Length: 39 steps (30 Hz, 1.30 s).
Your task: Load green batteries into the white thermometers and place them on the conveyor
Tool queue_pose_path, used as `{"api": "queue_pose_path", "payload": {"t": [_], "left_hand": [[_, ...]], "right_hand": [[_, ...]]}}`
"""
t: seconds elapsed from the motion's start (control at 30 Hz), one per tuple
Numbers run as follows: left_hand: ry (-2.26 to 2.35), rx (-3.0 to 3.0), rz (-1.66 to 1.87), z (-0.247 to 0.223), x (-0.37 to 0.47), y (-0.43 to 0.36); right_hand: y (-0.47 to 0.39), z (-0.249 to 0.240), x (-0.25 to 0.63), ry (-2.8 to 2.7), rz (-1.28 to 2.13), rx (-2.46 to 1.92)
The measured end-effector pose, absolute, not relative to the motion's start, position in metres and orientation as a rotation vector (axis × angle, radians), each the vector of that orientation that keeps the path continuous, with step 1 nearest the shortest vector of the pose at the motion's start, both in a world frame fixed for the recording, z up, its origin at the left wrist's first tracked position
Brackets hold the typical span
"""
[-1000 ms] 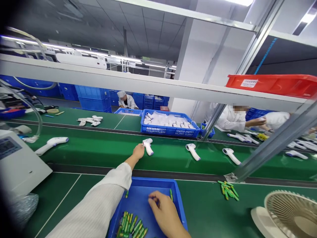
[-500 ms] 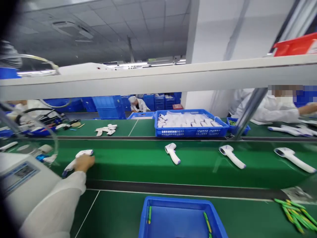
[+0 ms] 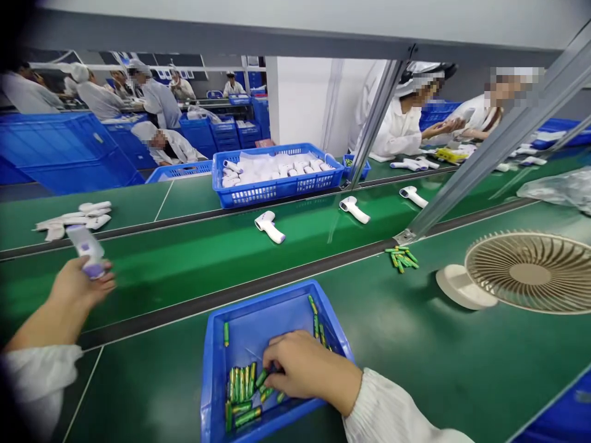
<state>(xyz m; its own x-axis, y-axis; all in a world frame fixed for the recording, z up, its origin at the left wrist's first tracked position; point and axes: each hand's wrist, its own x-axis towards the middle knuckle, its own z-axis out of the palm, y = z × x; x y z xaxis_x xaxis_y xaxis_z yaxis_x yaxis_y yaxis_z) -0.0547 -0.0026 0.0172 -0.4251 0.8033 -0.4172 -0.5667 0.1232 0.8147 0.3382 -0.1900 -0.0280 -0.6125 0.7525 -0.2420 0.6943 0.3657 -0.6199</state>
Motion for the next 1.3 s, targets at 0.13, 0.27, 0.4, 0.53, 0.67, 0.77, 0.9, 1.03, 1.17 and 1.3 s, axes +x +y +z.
{"api": "queue_pose_path", "payload": {"t": [0.13,0.27,0.4,0.53,0.67,0.77,0.9,1.03,1.17,1.3], "left_hand": [[0.919,0.446,1.500,0.035,0.045,-0.046],[0.907,0.449,1.511,0.039,0.151,-0.117],[0.995,0.480,1.583,0.016,0.200,-0.164],[1.126,0.517,1.614,-0.002,0.203,-0.175],[1.196,0.501,1.605,-0.007,0.201,-0.171],[1.242,0.452,1.574,-0.010,0.201,-0.169],[1.170,0.383,1.502,-0.010,0.200,-0.167],[1.024,0.380,1.407,-0.005,0.200,-0.169],[1.008,0.376,1.345,-0.002,0.203,-0.173],[0.980,0.355,1.284,-0.002,0.205,-0.176]], "right_hand": [[-0.190,-0.027,0.338,-2.536,1.083,-1.282],[-0.191,-0.032,0.338,-2.587,1.025,-1.228],[-0.190,-0.035,0.337,-2.690,0.907,-1.140],[-0.189,-0.035,0.334,-2.762,0.908,-1.084],[-0.188,-0.027,0.328,-2.840,0.919,-1.120],[-0.189,-0.018,0.330,-2.839,0.858,-1.145],[-0.196,-0.006,0.342,-2.364,0.730,-1.166],[-0.206,-0.004,0.339,-1.750,0.751,-1.012],[-0.208,-0.008,0.324,-1.521,0.756,-1.022],[-0.203,-0.011,0.321,-1.574,0.573,-0.983]]}}
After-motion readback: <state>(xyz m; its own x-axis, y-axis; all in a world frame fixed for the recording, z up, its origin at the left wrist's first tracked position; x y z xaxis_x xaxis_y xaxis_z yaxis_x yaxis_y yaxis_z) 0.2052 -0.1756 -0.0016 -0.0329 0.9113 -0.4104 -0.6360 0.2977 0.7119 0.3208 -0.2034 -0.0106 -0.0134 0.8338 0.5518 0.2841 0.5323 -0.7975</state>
